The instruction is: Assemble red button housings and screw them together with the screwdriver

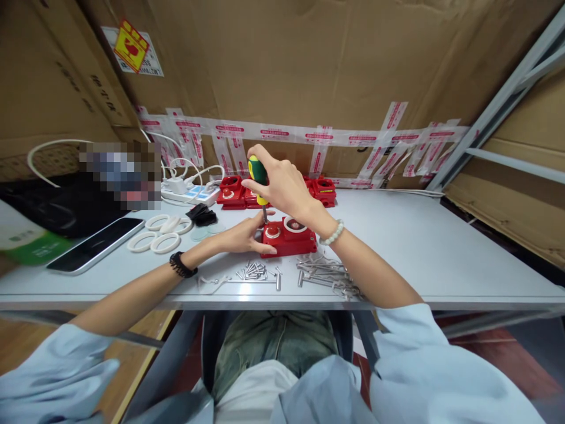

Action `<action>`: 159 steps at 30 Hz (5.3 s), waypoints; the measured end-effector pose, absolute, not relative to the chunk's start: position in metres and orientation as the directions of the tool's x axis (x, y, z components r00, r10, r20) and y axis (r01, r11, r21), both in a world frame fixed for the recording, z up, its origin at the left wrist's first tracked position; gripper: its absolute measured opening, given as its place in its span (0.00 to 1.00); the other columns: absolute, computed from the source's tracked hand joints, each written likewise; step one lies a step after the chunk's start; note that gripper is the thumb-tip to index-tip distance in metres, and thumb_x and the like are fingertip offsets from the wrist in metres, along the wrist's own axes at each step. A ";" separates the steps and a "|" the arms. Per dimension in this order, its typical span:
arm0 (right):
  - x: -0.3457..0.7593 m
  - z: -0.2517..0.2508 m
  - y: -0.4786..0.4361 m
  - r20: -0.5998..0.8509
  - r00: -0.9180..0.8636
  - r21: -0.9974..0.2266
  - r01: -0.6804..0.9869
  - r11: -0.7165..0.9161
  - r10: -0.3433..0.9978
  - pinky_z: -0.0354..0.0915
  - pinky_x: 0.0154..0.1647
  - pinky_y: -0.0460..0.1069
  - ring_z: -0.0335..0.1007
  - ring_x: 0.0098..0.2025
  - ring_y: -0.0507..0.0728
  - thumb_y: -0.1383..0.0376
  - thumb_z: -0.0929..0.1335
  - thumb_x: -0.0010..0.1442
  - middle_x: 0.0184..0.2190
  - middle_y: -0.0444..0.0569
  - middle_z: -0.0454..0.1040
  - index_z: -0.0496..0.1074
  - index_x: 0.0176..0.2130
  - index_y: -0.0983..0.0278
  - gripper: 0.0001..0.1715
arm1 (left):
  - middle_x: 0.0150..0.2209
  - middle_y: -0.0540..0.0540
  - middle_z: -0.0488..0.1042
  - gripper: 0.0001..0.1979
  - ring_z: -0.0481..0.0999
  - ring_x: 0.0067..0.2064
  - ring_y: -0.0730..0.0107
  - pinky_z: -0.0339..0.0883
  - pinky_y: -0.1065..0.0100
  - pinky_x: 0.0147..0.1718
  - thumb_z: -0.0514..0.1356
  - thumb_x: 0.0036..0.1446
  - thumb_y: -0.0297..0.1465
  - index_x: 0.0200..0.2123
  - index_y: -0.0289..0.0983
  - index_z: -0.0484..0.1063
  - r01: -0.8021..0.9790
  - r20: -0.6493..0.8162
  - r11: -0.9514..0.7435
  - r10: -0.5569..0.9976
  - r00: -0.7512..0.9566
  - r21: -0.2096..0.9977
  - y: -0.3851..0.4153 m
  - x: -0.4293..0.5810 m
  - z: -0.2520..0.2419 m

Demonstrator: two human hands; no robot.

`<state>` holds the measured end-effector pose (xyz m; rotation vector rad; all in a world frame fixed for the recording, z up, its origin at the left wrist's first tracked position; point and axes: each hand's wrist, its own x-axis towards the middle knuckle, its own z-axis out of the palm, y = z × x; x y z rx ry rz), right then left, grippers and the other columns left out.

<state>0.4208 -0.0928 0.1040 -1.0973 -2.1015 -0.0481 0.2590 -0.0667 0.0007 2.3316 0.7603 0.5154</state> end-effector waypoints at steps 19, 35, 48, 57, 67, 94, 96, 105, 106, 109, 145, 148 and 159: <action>0.428 0.108 -0.095 0.504 -0.486 -0.385 0.614 0.689 0.714 0.61 0.36 0.49 0.62 0.32 0.51 0.69 0.64 0.59 0.38 0.45 0.67 0.56 0.58 0.58 0.28 | 0.52 0.32 0.72 0.43 0.74 0.52 0.41 0.70 0.47 0.48 0.68 0.45 0.52 0.57 0.34 0.57 0.406 0.150 -0.634 0.638 0.755 0.658 -0.068 0.259 0.002; 0.428 0.096 -0.092 0.561 -0.475 -0.473 0.488 0.734 0.678 0.64 0.37 0.50 0.63 0.32 0.50 0.67 0.67 0.57 0.37 0.43 0.67 0.56 0.56 0.59 0.28 | 0.51 0.32 0.73 0.46 0.72 0.55 0.38 0.68 0.44 0.51 0.68 0.46 0.52 0.60 0.34 0.55 0.404 0.153 -0.637 0.637 0.755 0.657 -0.065 0.258 -0.002; 0.431 0.097 -0.092 0.600 -0.435 -0.409 0.555 0.724 0.672 0.62 0.35 0.49 0.63 0.30 0.51 0.65 0.67 0.59 0.33 0.41 0.66 0.59 0.54 0.58 0.24 | 0.48 0.35 0.75 0.42 0.76 0.50 0.43 0.70 0.48 0.47 0.69 0.45 0.49 0.57 0.35 0.57 0.365 0.174 -0.638 0.622 0.763 0.679 -0.066 0.259 0.000; 0.428 0.106 -0.098 0.527 -0.496 -0.409 0.564 0.718 0.690 0.59 0.32 0.47 0.59 0.29 0.49 0.72 0.64 0.56 0.35 0.42 0.66 0.58 0.54 0.59 0.26 | 0.50 0.32 0.74 0.43 0.74 0.54 0.40 0.68 0.46 0.50 0.68 0.45 0.51 0.57 0.34 0.57 0.387 0.163 -0.639 0.629 0.760 0.664 -0.067 0.259 0.001; 0.428 0.103 -0.096 0.542 -0.381 -0.322 0.729 0.604 0.749 0.60 0.37 0.51 0.60 0.32 0.53 0.70 0.65 0.56 0.35 0.46 0.68 0.61 0.51 0.61 0.22 | 0.52 0.31 0.72 0.47 0.74 0.53 0.42 0.69 0.48 0.49 0.67 0.46 0.52 0.60 0.34 0.53 0.401 0.143 -0.640 0.626 0.766 0.655 -0.066 0.259 0.001; 0.423 0.099 -0.097 0.609 -0.271 -0.408 0.699 0.587 0.746 0.64 0.39 0.54 0.64 0.30 0.53 0.63 0.69 0.59 0.32 0.43 0.68 0.61 0.55 0.60 0.25 | 0.51 0.33 0.74 0.46 0.75 0.53 0.42 0.70 0.48 0.48 0.68 0.45 0.50 0.61 0.36 0.54 0.379 0.150 -0.624 0.627 0.764 0.683 -0.066 0.259 0.000; 0.423 0.097 -0.097 0.620 -0.235 -0.385 0.740 0.551 0.749 0.63 0.39 0.54 0.64 0.30 0.54 0.59 0.68 0.59 0.33 0.44 0.70 0.61 0.55 0.60 0.26 | 0.51 0.32 0.74 0.47 0.75 0.53 0.41 0.70 0.48 0.48 0.68 0.45 0.50 0.61 0.36 0.53 0.393 0.144 -0.627 0.632 0.762 0.673 -0.066 0.259 0.000; 0.434 0.100 -0.091 0.554 -0.448 -0.484 0.512 0.709 0.702 0.65 0.40 0.52 0.66 0.34 0.53 0.66 0.68 0.57 0.36 0.43 0.68 0.61 0.50 0.59 0.21 | 0.47 0.36 0.75 0.41 0.77 0.48 0.46 0.71 0.50 0.45 0.68 0.46 0.50 0.56 0.36 0.58 0.390 0.139 -0.619 0.633 0.761 0.682 -0.068 0.259 0.003; 0.430 0.099 -0.093 0.583 -0.393 -0.451 0.571 0.686 0.711 0.65 0.39 0.52 0.63 0.32 0.52 0.65 0.68 0.57 0.33 0.42 0.66 0.61 0.49 0.59 0.20 | 0.46 0.36 0.75 0.42 0.76 0.49 0.45 0.71 0.49 0.46 0.68 0.46 0.50 0.57 0.36 0.58 0.392 0.145 -0.627 0.632 0.761 0.673 -0.068 0.259 0.002; 0.420 0.094 -0.095 0.635 -0.287 -0.392 0.680 0.619 0.717 0.63 0.37 0.53 0.58 0.27 0.51 0.65 0.67 0.60 0.28 0.39 0.62 0.59 0.50 0.60 0.19 | 0.47 0.35 0.75 0.44 0.75 0.52 0.42 0.69 0.47 0.50 0.68 0.45 0.51 0.59 0.36 0.55 0.389 0.167 -0.647 0.626 0.761 0.656 -0.067 0.259 0.001; 0.430 0.103 -0.099 0.628 -0.324 -0.490 0.541 0.683 0.707 0.69 0.38 0.53 0.67 0.32 0.53 0.66 0.72 0.55 0.33 0.42 0.67 0.60 0.42 0.59 0.19 | 0.60 0.29 0.66 0.45 0.70 0.59 0.39 0.68 0.47 0.53 0.68 0.47 0.50 0.61 0.35 0.53 0.397 0.153 -0.649 0.622 0.768 0.648 -0.066 0.259 -0.002; 0.445 0.112 -0.103 0.677 -0.248 -0.531 0.488 0.693 0.693 0.70 0.36 0.52 0.68 0.34 0.53 0.64 0.72 0.55 0.34 0.43 0.67 0.61 0.43 0.59 0.19 | 0.56 0.30 0.70 0.47 0.74 0.55 0.42 0.70 0.51 0.48 0.68 0.47 0.50 0.62 0.35 0.52 0.409 0.143 -0.632 0.639 0.756 0.658 -0.066 0.258 -0.002; 0.458 0.079 -0.141 0.441 -0.379 -0.750 0.342 0.566 0.814 0.67 0.30 0.48 0.67 0.31 0.50 0.66 0.73 0.52 0.31 0.41 0.65 0.62 0.42 0.61 0.20 | 0.50 0.36 0.75 0.43 0.74 0.53 0.47 0.68 0.51 0.51 0.68 0.48 0.45 0.62 0.36 0.56 0.348 0.191 -0.657 0.604 0.773 0.669 -0.064 0.259 -0.004</action>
